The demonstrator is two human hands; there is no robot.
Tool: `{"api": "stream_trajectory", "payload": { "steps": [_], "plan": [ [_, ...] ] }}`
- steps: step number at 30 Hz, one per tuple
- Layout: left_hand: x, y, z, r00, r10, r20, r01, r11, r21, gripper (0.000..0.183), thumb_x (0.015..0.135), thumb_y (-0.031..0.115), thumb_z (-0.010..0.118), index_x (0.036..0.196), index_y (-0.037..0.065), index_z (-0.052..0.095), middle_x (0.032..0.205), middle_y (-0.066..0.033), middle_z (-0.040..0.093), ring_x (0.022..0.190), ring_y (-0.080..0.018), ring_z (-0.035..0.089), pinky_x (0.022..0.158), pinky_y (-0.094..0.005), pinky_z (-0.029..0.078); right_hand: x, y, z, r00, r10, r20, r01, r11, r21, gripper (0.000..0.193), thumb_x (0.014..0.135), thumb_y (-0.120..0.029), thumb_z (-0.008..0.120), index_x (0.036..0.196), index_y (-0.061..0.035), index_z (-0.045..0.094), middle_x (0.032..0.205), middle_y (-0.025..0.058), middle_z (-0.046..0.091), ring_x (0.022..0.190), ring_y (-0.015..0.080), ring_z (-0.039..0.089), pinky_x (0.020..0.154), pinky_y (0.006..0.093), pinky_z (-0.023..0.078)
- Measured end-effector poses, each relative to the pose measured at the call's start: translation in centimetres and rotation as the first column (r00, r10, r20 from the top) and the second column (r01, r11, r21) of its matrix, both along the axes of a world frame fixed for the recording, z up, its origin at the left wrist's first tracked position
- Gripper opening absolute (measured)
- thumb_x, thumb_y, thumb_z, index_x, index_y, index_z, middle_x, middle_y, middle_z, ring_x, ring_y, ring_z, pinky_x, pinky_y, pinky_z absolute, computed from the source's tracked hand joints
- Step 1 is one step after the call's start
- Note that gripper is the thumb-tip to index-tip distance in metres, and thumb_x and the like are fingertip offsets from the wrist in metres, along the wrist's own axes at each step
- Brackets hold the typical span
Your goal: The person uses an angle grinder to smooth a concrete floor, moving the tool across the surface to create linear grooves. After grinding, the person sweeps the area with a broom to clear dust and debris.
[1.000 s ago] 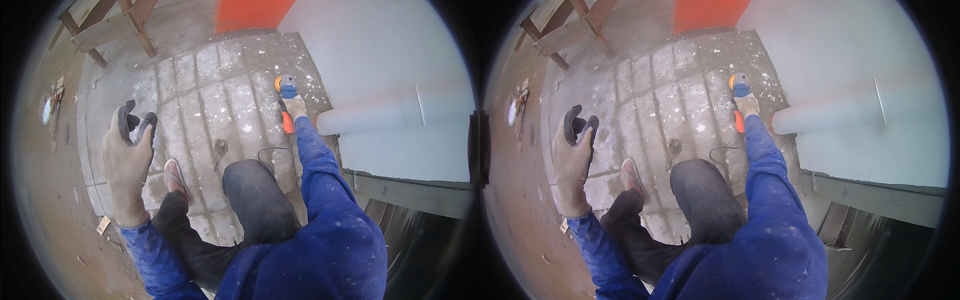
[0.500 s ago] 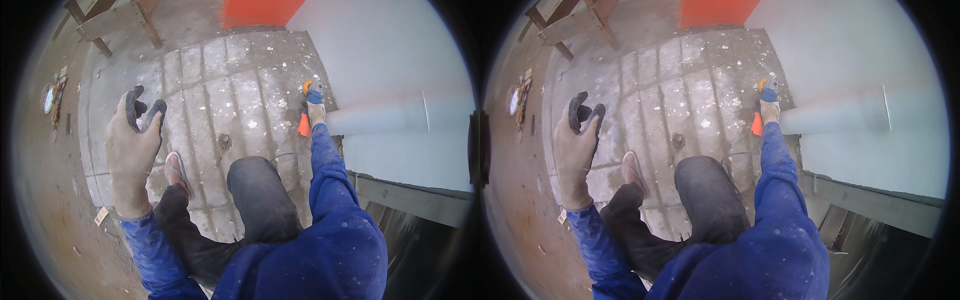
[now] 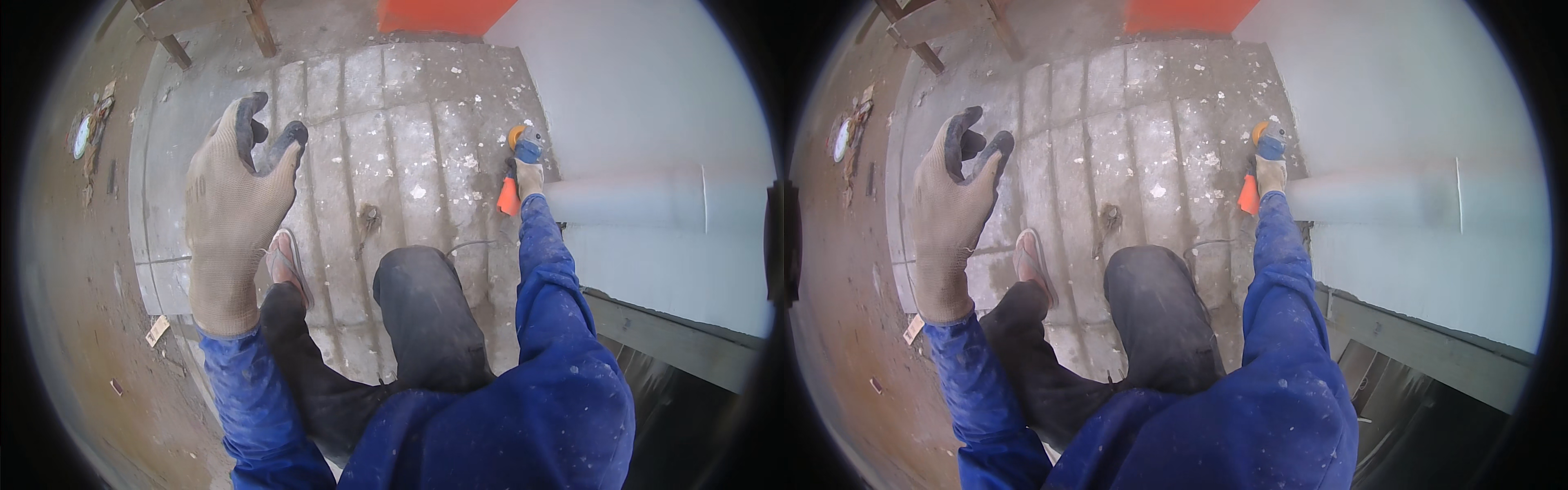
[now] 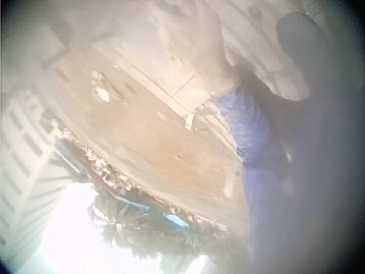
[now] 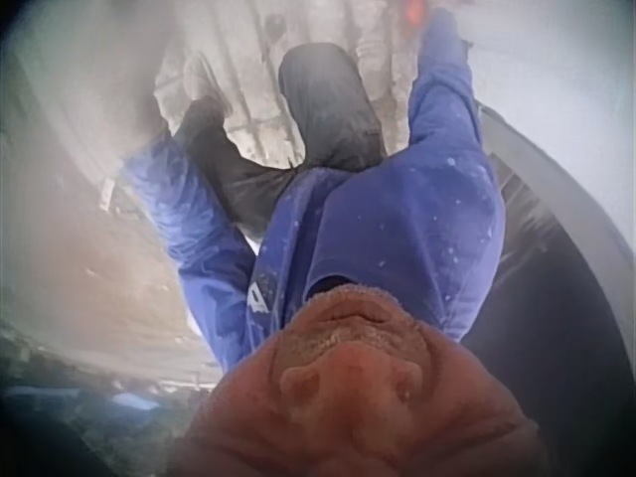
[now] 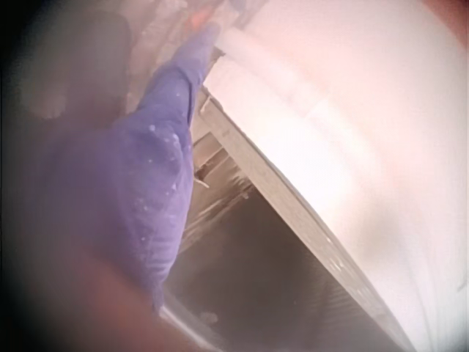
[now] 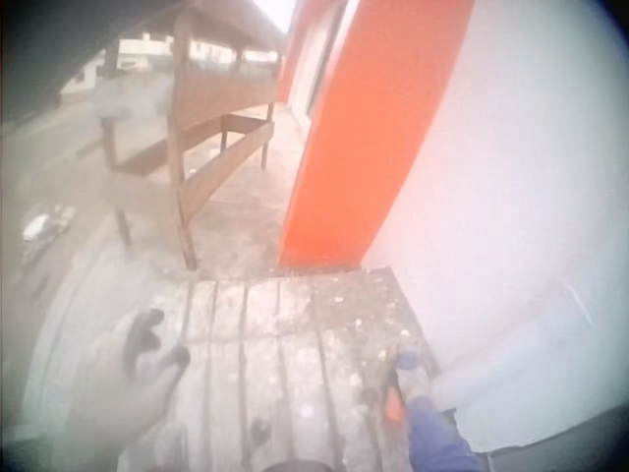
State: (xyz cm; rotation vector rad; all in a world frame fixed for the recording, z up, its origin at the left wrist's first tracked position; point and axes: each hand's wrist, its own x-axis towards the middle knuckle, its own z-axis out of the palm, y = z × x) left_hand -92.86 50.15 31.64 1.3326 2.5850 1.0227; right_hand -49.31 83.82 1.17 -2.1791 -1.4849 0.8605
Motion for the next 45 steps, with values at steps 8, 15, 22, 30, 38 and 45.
{"api": "stream_trajectory", "payload": {
  "steps": [8, 15, 22, 30, 38, 45],
  "plan": [
    [-0.9, -0.5, -0.6, 0.997, 0.054, 0.049, -0.053, 0.998, -0.033, 0.052, 0.087, 0.035, 0.081, 0.127, 0.004, 0.067, 0.103, -0.0179, 0.073, 0.094, -0.0311, 0.073, 0.083, -0.0416, 0.056, 1.0, -3.6, -0.5, 0.995, 0.046, -0.086, -0.049, 0.998, -0.031, 0.043, 0.079, -0.036, 0.083, 0.098, 0.0022, 0.076, 0.097, 0.0194, 0.078, 0.095, 0.0335, 0.075, 0.084, 0.0449, 0.057],
    [-0.4, 0.4, -0.9, 0.994, -0.037, -0.101, 0.044, 0.996, 0.072, 0.054, 0.087, 0.037, 0.081, 0.128, 0.006, 0.067, 0.105, -0.0169, 0.075, 0.097, -0.0313, 0.074, 0.085, -0.0438, 0.057, 1.5, -7.2, 3.5, 0.996, 0.075, -0.054, -0.076, 0.997, -0.024, 0.037, 0.08, -0.022, 0.085, 0.102, 0.0023, 0.068, 0.086, 0.0118, 0.073, 0.074, 0.0243, 0.072, 0.063, 0.0396, 0.058],
    [1.4, 2.4, -0.8, 0.992, -0.066, -0.111, 0.069, 0.997, 0.021, 0.051, 0.087, 0.034, 0.081, 0.126, 0.005, 0.067, 0.097, -0.0147, 0.074, 0.094, -0.03, 0.073, 0.083, -0.0425, 0.057, 0.6, -9.8, 3.3, 0.966, 0.253, -0.049, -0.247, 0.963, 0.103, 0.042, 0.083, -0.025, 0.083, 0.111, 0.0004, 0.065, 0.094, 0.0126, 0.074, 0.081, 0.0239, 0.073, 0.069, 0.0415, 0.059],
    [1.7, 1.7, -1.3, 0.996, -0.034, -0.083, 0.032, 0.999, -0.033, 0.05, 0.087, 0.032, 0.08, 0.128, 0.006, 0.066, 0.096, -0.0132, 0.074, 0.094, -0.029, 0.073, 0.084, -0.0429, 0.056, -1.3, -5.7, 3.5, 0.973, 0.211, 0.098, -0.202, 0.975, -0.095, 0.04, 0.081, -0.034, 0.081, 0.1, 0.0002, 0.074, 0.107, 0.0225, 0.076, 0.101, 0.0335, 0.075, 0.085, 0.0449, 0.057],
    [2.2, 2.5, -1.0, 0.993, -0.044, -0.105, 0.041, 0.999, -0.032, 0.046, 0.089, 0.031, 0.078, 0.125, 0.006, 0.067, 0.095, -0.012, 0.073, 0.094, -0.0283, 0.073, 0.085, -0.0436, 0.057, -0.2, -7.6, 3.2, 0.904, 0.307, 0.297, -0.297, 0.951, -0.08, 0.056, 0.081, -0.039, 0.081, 0.118, 0.0008, 0.068, 0.113, 0.023, 0.075, 0.111, 0.0379, 0.071, 0.095, 0.0454, 0.055],
    [2.9, 3.1, -1.3, 0.978, -0.068, -0.199, 0.077, 0.996, 0.034, 0.044, 0.088, 0.032, 0.077, 0.12, 0.004, 0.068, 0.091, -0.0131, 0.072, 0.089, -0.0296, 0.073, 0.08, -0.0431, 0.058, -0.6, -7.6, 3.0, 0.858, 0.407, 0.313, -0.414, 0.909, -0.045, 0.06, 0.081, -0.042, 0.08, 0.122, -0.0004, 0.067, 0.115, 0.0232, 0.074, 0.112, 0.04, 0.07, 0.096, 0.0469, 0.055]
  ]
}}
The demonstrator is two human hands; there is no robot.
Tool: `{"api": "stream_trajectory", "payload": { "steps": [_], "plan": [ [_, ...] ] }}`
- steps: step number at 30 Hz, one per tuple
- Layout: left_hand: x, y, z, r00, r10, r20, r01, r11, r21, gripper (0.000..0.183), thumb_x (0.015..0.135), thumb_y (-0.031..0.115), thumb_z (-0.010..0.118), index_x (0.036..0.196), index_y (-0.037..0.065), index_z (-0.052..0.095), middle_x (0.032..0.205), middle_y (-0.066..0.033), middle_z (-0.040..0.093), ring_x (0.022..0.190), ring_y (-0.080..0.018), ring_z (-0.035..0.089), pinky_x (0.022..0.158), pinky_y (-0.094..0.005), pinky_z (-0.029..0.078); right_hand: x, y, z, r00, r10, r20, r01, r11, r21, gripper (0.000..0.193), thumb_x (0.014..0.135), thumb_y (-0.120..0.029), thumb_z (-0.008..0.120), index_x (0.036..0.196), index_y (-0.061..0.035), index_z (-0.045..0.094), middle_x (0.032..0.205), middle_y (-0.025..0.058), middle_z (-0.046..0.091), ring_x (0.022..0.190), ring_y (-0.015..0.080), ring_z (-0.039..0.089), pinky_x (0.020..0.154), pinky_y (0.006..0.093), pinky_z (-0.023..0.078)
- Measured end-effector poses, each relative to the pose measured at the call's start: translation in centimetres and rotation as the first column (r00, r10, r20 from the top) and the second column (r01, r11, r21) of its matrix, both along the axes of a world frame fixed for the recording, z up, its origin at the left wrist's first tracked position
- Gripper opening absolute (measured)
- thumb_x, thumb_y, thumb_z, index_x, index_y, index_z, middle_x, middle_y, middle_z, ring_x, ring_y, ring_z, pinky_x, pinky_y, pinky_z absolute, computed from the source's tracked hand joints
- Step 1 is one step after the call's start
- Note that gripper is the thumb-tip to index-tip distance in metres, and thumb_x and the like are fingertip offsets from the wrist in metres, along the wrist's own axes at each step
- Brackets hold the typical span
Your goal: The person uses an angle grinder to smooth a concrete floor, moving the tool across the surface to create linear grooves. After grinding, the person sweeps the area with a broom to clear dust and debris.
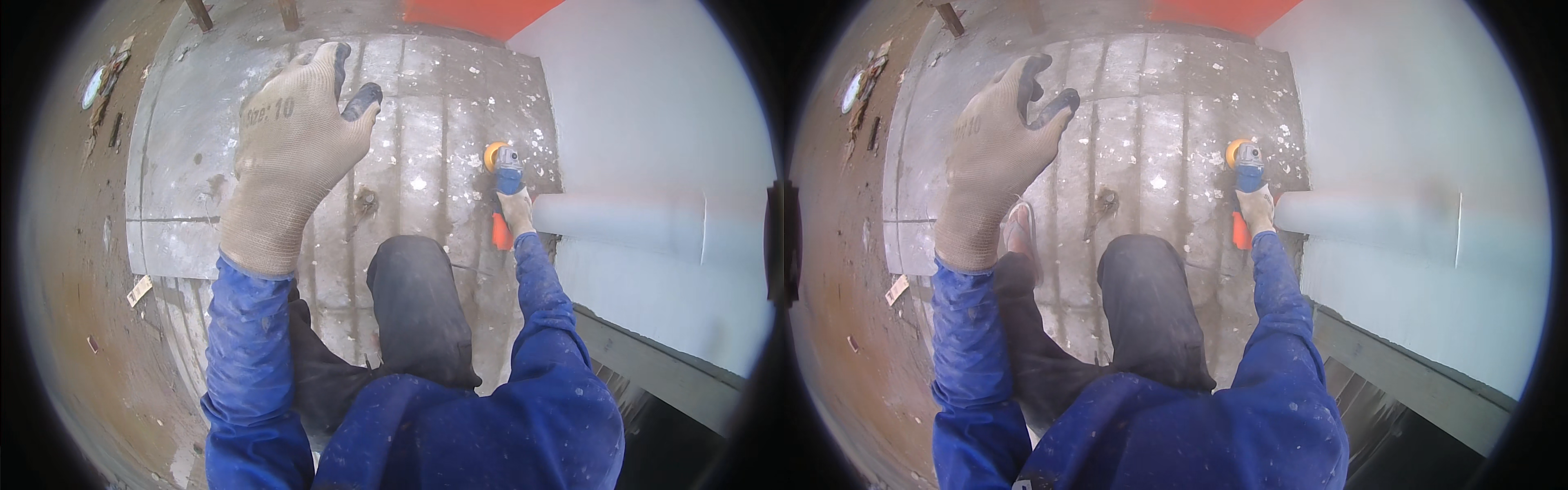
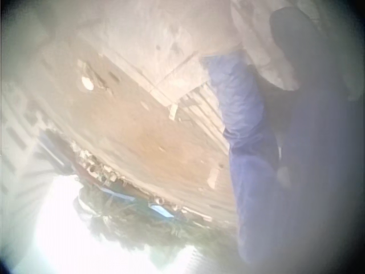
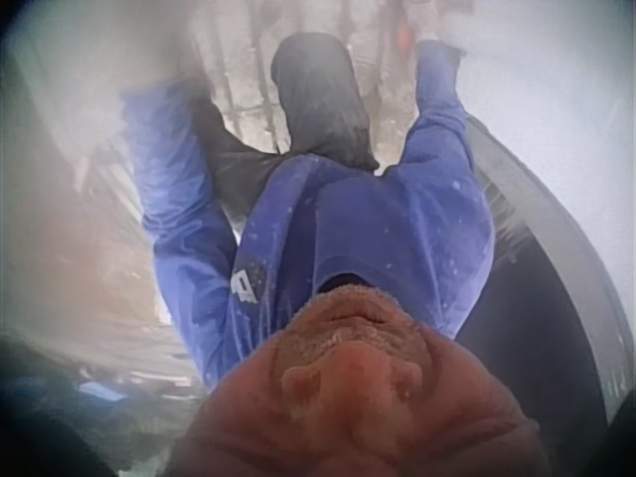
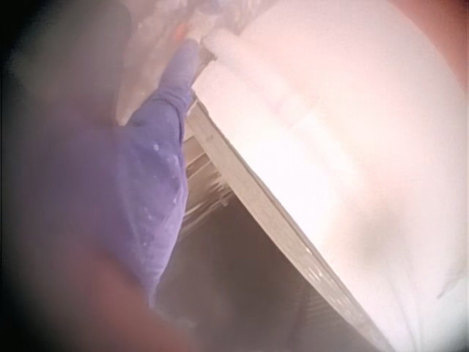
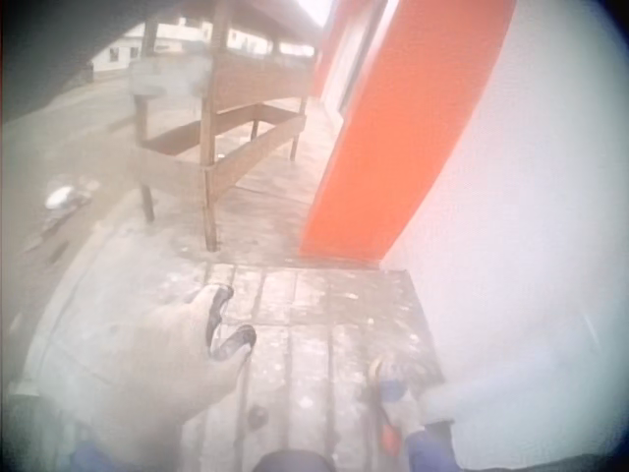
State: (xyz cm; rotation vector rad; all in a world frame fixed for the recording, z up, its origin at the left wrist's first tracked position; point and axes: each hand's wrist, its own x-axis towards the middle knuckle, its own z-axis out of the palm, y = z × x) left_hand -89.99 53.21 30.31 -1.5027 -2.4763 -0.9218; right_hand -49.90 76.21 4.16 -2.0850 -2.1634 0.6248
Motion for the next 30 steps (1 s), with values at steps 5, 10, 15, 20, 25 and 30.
{"api": "stream_trajectory", "payload": {
  "steps": [5, 10, 15, 20, 25, 30],
  "plan": [
    [-0.6, -0.8, 0.0, 0.988, 0.059, 0.143, -0.041, 0.991, -0.126, 0.054, 0.089, 0.037, 0.078, 0.133, 0.009, 0.064, 0.104, -0.0167, 0.073, 0.101, -0.0323, 0.071, 0.088, -0.0442, 0.054, -1.8, 1.2, -0.1, 0.999, -0.035, 0.002, 0.035, 0.999, -0.037, 0.057, 0.08, -0.043, 0.079, 0.118, -0.0014, 0.07, 0.118, 0.0239, 0.074, 0.114, 0.0405, 0.07, 0.096, 0.0471, 0.055],
    [-0.8, -1.6, 0.4, 0.985, 0.072, 0.157, -0.051, 0.99, -0.133, 0.054, 0.089, 0.037, 0.078, 0.132, 0.007, 0.065, 0.104, -0.0173, 0.073, 0.101, -0.0321, 0.072, 0.089, -0.0439, 0.054, -2.0, 2.9, 0.9, 0.993, -0.074, 0.092, 0.078, 0.996, -0.048, 0.055, 0.08, -0.048, 0.077, 0.11, -0.0016, 0.075, 0.122, 0.0238, 0.072, 0.117, 0.0405, 0.069, 0.098, 0.0468, 0.054],
    [-0.2, -0.9, 0.3, 0.988, 0.049, 0.145, -0.039, 0.996, -0.075, 0.055, 0.089, 0.039, 0.078, 0.133, 0.008, 0.065, 0.105, -0.0172, 0.073, 0.101, -0.0324, 0.072, 0.088, -0.0436, 0.055, -1.3, 0.6, 0.3, 0.983, -0.011, 0.182, -0.001, 0.998, 0.065, 0.057, 0.08, -0.037, 0.084, 0.12, 0.0001, 0.068, 0.109, 0.0215, 0.076, 0.104, 0.0358, 0.074, 0.091, 0.0452, 0.057],
    [0.4, -0.5, 0.3, 0.991, 0.015, 0.131, -0.003, 0.995, -0.096, 0.053, 0.09, 0.039, 0.078, 0.132, 0.011, 0.065, 0.103, -0.0172, 0.074, 0.101, -0.0326, 0.072, 0.088, -0.0435, 0.055, -1.4, 2.7, 1.5, 0.989, -0.145, 0.006, 0.145, 0.984, -0.105, 0.056, 0.081, -0.048, 0.079, 0.106, 0.0015, 0.073, 0.114, 0.0214, 0.075, 0.114, 0.037, 0.071, 0.099, 0.0459, 0.054],
    [0.4, -0.3, 0.3, 0.995, 0.015, 0.097, -0.011, 0.999, -0.037, 0.046, 0.089, 0.035, 0.077, 0.124, 0.008, 0.066, 0.097, -0.0155, 0.074, 0.094, -0.0317, 0.074, 0.083, -0.0434, 0.057, -2.2, -0.4, 0.9, 0.988, 0.037, 0.147, -0.032, 0.999, -0.038, 0.064, 0.079, -0.044, 0.082, 0.124, -0.0008, 0.066, 0.122, 0.0211, 0.073, 0.117, 0.0393, 0.068, 0.1, 0.047, 0.053],
    [0.5, -0.3, 0.1, 0.989, -0.011, 0.149, 0.017, 0.999, -0.045, 0.05, 0.09, 0.037, 0.077, 0.129, 0.009, 0.065, 0.098, -0.0144, 0.074, 0.096, -0.0315, 0.073, 0.086, -0.0437, 0.056, -4.9, 0.4, -0.8, 0.996, 0.053, 0.076, -0.051, 0.998, -0.031, 0.063, 0.079, -0.041, 0.082, 0.127, -0.0029, 0.065, 0.122, 0.0211, 0.073, 0.118, 0.0401, 0.068, 0.1, 0.0469, 0.054]
  ]
}}
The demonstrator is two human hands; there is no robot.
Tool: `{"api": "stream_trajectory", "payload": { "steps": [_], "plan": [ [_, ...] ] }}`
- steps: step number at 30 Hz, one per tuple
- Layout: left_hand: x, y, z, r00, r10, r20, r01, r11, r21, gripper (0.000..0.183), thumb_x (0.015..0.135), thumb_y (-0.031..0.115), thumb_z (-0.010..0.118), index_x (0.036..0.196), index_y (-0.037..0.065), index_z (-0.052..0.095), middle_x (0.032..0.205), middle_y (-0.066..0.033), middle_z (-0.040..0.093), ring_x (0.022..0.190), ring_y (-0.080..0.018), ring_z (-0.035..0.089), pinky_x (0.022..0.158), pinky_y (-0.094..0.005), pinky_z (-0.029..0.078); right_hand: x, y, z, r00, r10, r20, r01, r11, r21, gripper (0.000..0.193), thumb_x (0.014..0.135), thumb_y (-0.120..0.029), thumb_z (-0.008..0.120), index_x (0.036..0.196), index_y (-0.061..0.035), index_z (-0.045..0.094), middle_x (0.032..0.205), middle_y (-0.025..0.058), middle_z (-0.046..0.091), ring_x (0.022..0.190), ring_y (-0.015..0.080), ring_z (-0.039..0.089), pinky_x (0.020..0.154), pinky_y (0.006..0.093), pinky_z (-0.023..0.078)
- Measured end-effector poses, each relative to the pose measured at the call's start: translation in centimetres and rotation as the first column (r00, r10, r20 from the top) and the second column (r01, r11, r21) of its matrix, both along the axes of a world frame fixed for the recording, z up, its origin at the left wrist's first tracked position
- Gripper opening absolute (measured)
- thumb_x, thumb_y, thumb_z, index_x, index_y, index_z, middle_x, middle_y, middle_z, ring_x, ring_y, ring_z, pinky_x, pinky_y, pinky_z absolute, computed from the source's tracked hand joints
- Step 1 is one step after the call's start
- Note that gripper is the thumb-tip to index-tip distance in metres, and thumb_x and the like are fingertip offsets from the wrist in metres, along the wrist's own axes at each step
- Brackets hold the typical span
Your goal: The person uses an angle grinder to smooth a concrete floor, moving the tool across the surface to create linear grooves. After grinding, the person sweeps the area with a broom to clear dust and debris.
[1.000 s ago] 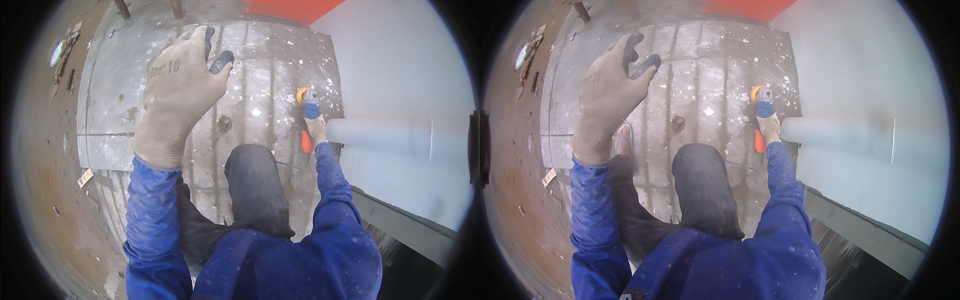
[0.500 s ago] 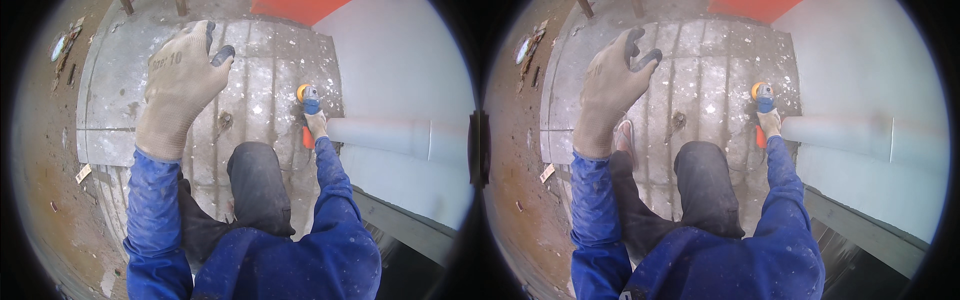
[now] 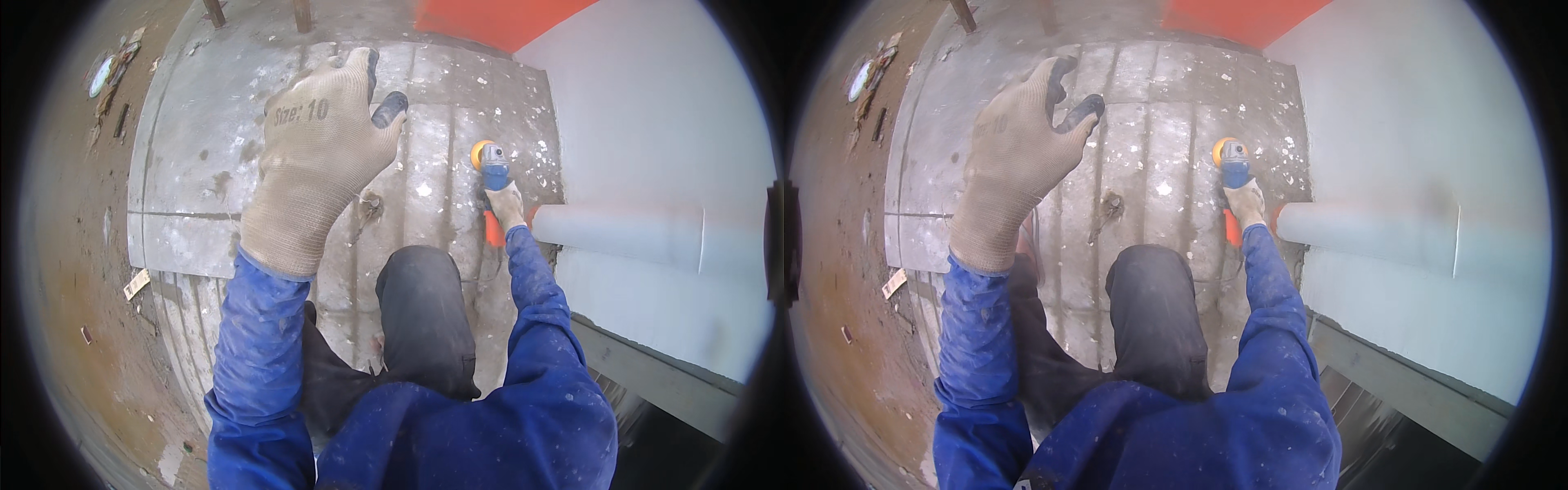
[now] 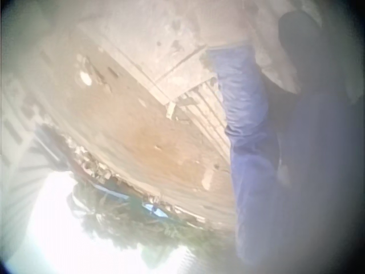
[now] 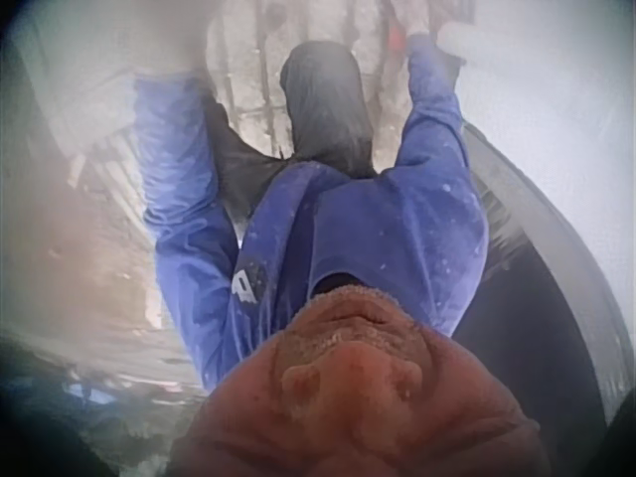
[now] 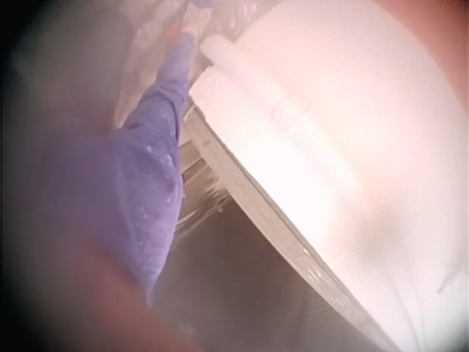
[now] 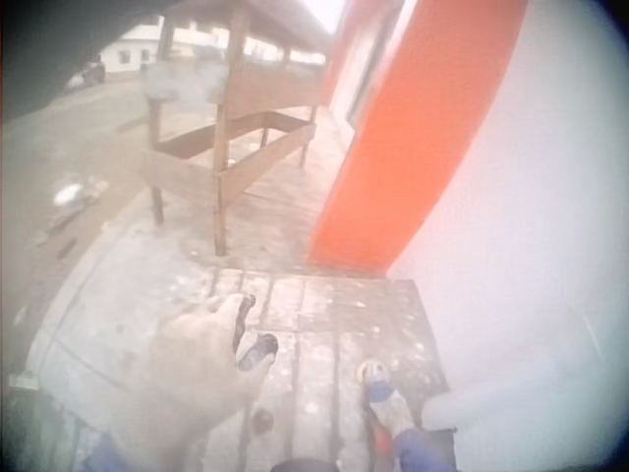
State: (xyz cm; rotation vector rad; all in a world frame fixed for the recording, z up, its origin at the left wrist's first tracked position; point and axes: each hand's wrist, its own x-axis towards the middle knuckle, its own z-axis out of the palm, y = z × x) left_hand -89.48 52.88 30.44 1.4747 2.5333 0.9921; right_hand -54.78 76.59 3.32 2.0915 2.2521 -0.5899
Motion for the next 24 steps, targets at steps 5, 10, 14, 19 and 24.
{"api": "stream_trajectory", "payload": {
  "steps": [5, 10, 14, 19, 24],
  "plan": [
    [0.2, -0.7, -0.1, 1.0, 0.018, -0.017, -0.019, 0.999, -0.045, 0.049, 0.089, 0.035, 0.078, 0.129, 0.009, 0.065, 0.098, -0.0143, 0.074, 0.096, -0.0314, 0.073, 0.086, -0.0435, 0.056, -3.4, 2.0, -0.1, 0.991, -0.083, -0.109, 0.073, 0.993, -0.091, 0.05, 0.081, -0.042, 0.08, 0.11, -0.0026, 0.074, 0.11, 0.0214, 0.076, 0.11, 0.0385, 0.072, 0.096, 0.0458, 0.055],
    [-0.4, -0.8, -0.1, 0.998, 0.046, -0.044, -0.045, 0.999, 0.012, 0.048, 0.089, 0.034, 0.078, 0.128, 0.009, 0.066, 0.1, -0.0149, 0.075, 0.097, -0.0317, 0.073, 0.086, -0.0435, 0.056, -5.1, -1.0, 0.6, 0.995, 0.0, -0.101, -0.006, 0.998, -0.064, 0.056, 0.077, -0.045, 0.082, 0.114, -0.0028, 0.073, 0.113, 0.0208, 0.076, 0.111, 0.0368, 0.072, 0.096, 0.0447, 0.055],
    [-0.7, -0.8, -0.2, 0.998, 0.053, -0.02, -0.053, 0.998, -0.012, 0.048, 0.089, 0.034, 0.078, 0.128, 0.008, 0.066, 0.102, -0.0155, 0.075, 0.099, -0.0318, 0.073, 0.087, -0.0433, 0.056, -3.0, -1.1, -0.4, 0.997, 0.067, -0.042, -0.068, 0.997, -0.029, 0.066, 0.074, -0.045, 0.085, 0.122, -0.0028, 0.069, 0.12, 0.0209, 0.074, 0.115, 0.0379, 0.07, 0.098, 0.0455, 0.055],
    [-0.8, -0.9, 0.1, 0.997, 0.07, -0.028, -0.072, 0.996, -0.062, 0.049, 0.089, 0.034, 0.078, 0.129, 0.008, 0.066, 0.101, -0.0151, 0.075, 0.099, -0.0317, 0.073, 0.088, -0.0433, 0.055, -1.6, 4.2, -1.8, 0.974, -0.18, -0.137, 0.155, 0.973, -0.173, 0.056, 0.077, -0.044, 0.081, 0.113, -0.002, 0.073, 0.11, 0.0214, 0.076, 0.106, 0.0339, 0.074, 0.092, 0.0441, 0.056],
    [-0.2, -0.1, -0.1, 1.0, 0.028, 0.001, -0.028, 0.999, -0.038, 0.052, 0.088, 0.036, 0.079, 0.13, 0.009, 0.065, 0.098, -0.0149, 0.075, 0.099, -0.0323, 0.072, 0.088, -0.044, 0.055, -2.1, 2.2, -1.2, 0.998, -0.033, -0.052, 0.029, 0.997, -0.077, 0.056, 0.079, -0.048, 0.079, 0.114, -0.0042, 0.074, 0.109, 0.0203, 0.077, 0.105, 0.0345, 0.074, 0.091, 0.0455, 0.056]
  ]
}}
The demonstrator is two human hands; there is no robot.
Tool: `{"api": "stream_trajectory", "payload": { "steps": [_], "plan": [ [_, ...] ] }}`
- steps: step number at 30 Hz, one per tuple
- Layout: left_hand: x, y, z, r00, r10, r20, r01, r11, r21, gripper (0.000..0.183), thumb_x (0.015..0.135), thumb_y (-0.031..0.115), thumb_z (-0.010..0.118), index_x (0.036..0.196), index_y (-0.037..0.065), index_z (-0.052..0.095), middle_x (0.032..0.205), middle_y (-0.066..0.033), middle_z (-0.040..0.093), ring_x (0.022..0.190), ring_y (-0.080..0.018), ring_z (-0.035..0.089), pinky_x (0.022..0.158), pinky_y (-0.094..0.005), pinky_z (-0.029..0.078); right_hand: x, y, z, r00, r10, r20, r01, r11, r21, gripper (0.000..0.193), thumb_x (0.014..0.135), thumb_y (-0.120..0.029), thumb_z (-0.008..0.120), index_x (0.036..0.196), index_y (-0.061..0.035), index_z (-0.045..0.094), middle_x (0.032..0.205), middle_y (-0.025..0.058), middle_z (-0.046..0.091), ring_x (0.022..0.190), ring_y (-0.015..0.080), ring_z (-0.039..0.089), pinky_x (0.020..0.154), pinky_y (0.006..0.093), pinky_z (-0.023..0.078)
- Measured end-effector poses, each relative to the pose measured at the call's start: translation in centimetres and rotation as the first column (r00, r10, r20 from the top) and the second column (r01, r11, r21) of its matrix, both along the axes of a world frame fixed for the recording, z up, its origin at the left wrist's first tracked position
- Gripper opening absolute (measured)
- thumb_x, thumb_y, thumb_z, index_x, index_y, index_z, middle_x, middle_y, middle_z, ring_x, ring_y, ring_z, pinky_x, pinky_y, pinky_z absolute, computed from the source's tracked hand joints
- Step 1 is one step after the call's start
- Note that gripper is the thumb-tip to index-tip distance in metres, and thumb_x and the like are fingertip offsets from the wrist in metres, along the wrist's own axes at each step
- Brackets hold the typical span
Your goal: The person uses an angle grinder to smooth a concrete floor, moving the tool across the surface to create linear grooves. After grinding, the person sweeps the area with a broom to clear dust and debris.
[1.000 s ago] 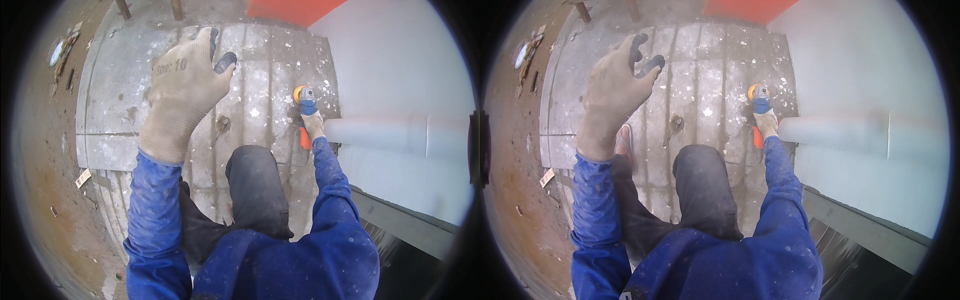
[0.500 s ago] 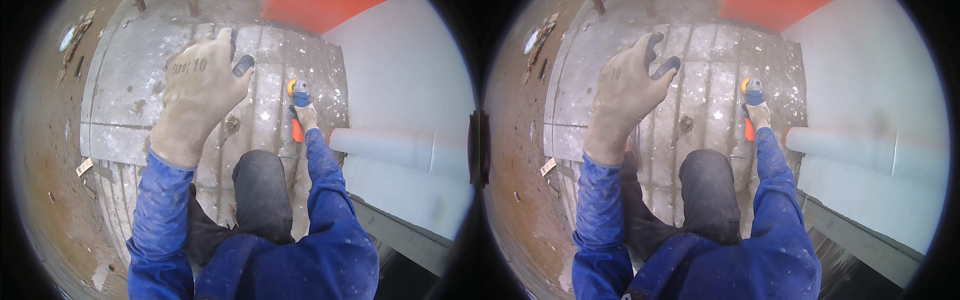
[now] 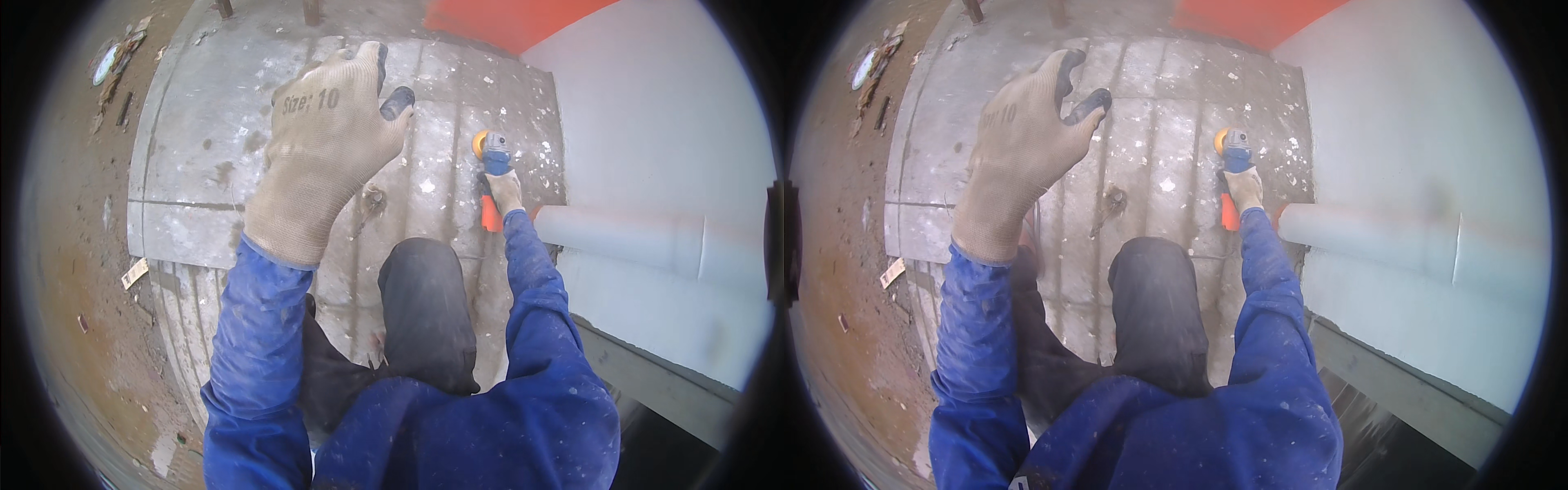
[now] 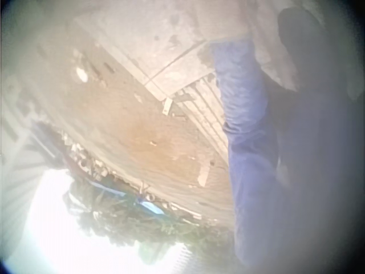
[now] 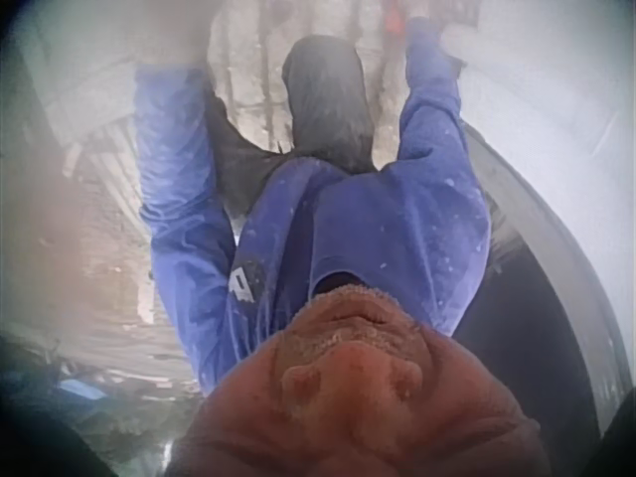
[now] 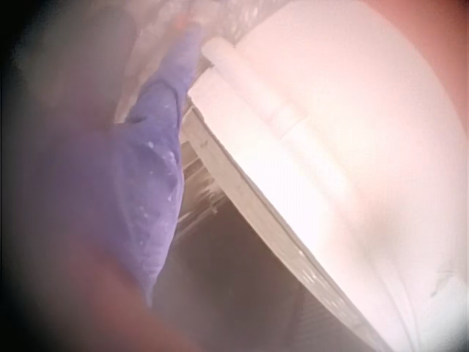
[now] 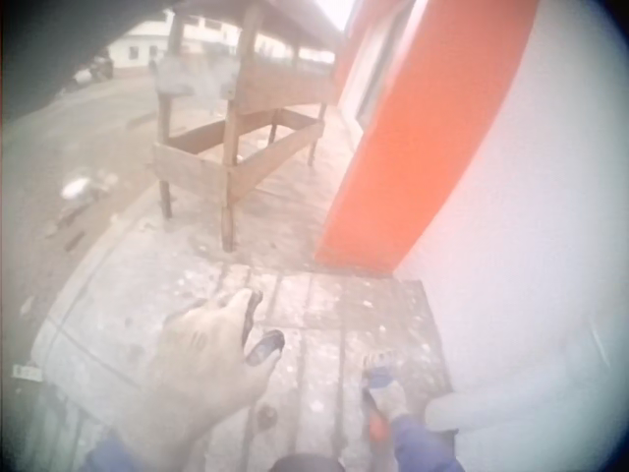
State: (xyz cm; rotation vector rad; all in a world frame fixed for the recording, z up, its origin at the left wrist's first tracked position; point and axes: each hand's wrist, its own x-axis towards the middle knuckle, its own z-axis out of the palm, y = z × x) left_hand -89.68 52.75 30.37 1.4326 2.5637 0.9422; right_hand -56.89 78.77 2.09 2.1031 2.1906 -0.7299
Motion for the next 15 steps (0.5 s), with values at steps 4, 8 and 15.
{"api": "stream_trajectory", "payload": {
  "steps": [4, 8, 15],
  "plan": [
    [0.2, 0.1, -0.4, 0.996, -0.011, -0.093, 0.019, 0.997, 0.079, 0.037, 0.088, 0.033, 0.076, 0.11, 0.005, 0.067, 0.09, -0.0132, 0.072, 0.088, -0.03, 0.074, 0.078, -0.0431, 0.058, -0.7, -6.5, 1.3, 0.991, 0.136, 0.0, -0.136, 0.988, -0.077, 0.062, 0.077, -0.043, 0.083, 0.123, -0.0039, 0.067, 0.119, 0.0214, 0.074, 0.113, 0.039, 0.07, 0.096, 0.0478, 0.054],
    [-0.4, -0.7, -0.6, 0.999, 0.009, -0.054, -0.008, 1.0, 0.01, 0.049, 0.088, 0.035, 0.079, 0.127, 0.009, 0.065, 0.102, -0.016, 0.073, 0.099, -0.0305, 0.072, 0.086, -0.0432, 0.056, 0.4, -13.1, 2.6, 0.953, 0.295, 0.067, -0.286, 0.95, -0.123, 0.068, 0.076, -0.042, 0.084, 0.129, -0.0063, 0.062, 0.119, 0.0223, 0.072, 0.112, 0.0415, 0.069, 0.095, 0.0497, 0.054],
    [-0.8, -1.5, -0.4, 0.997, 0.065, -0.047, -0.066, 0.998, -0.019, 0.053, 0.087, 0.037, 0.08, 0.129, 0.009, 0.066, 0.1, -0.0149, 0.074, 0.098, -0.031, 0.073, 0.086, -0.0436, 0.057, 6.0, -13.9, 4.7, 0.975, 0.201, 0.098, -0.193, 0.978, -0.081, 0.063, 0.076, -0.042, 0.083, 0.123, -0.0044, 0.064, 0.113, 0.0226, 0.074, 0.107, 0.0402, 0.071, 0.093, 0.049, 0.055]
  ]
}}
